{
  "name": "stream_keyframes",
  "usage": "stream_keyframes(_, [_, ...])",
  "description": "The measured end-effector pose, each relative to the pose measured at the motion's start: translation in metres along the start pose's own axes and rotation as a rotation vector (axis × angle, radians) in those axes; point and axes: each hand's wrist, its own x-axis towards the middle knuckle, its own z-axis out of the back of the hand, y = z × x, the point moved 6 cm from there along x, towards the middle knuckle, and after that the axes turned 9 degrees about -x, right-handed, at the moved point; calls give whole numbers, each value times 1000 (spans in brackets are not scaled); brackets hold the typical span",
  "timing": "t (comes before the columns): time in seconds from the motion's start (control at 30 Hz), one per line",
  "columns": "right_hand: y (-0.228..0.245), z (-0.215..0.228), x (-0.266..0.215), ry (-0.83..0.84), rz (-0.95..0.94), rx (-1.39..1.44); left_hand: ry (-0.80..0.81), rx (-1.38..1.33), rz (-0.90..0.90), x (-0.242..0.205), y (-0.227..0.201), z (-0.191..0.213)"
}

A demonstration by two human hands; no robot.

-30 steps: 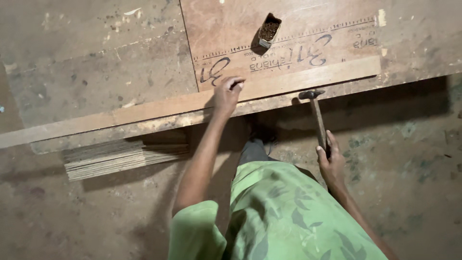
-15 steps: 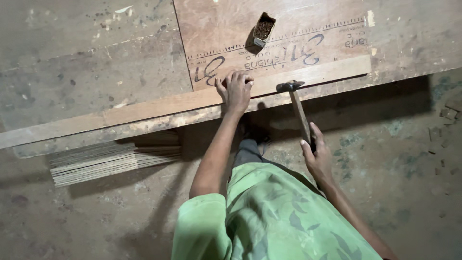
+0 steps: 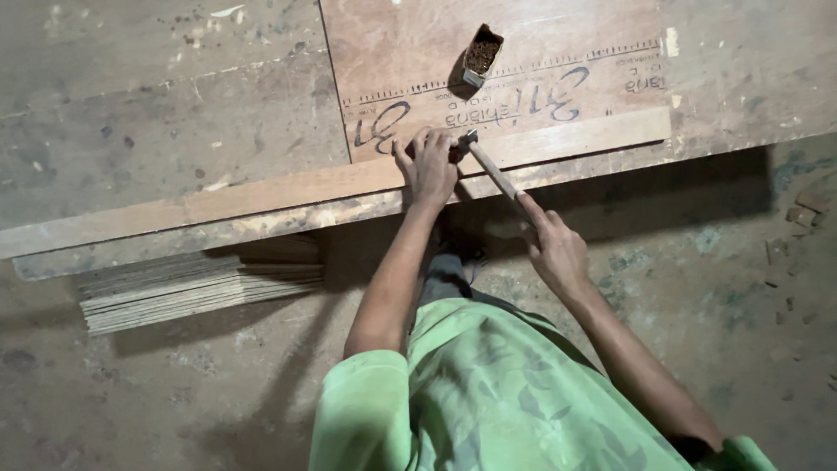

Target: The person applies adhesive from a container to a wooden board using a brush, aligns a wooden strip onto the board, and hammers nails into the strip to secure it.

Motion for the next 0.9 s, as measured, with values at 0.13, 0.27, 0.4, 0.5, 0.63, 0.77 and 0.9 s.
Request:
stream_keyframes(0.13, [5,9,0,-64,47,11,-118,-60,-136,0,-3,7])
stream_keyframes(0.27, [8,16,0,-56,27,9,17,7,-3,2,3,-8])
stream_keyframes(0.4, [7,38,-13,-188,104,162,-51,-24,-32,2,10,-1])
stream_keyframes(0.5, [3,51,-22,-314,147,354,-30,22,-4,10,34,17])
stream_keyframes(0.63, [5,27,-7,-184,97,256,-83,118,26,4,51,47])
stream_keyframes(0.77, [4,13,9,-134,112,30,-92,248,-20,3,41,59])
stream_keyframes(0.9, [-14,35,-6,-352,230,441,-121,220,-39,3,34,60])
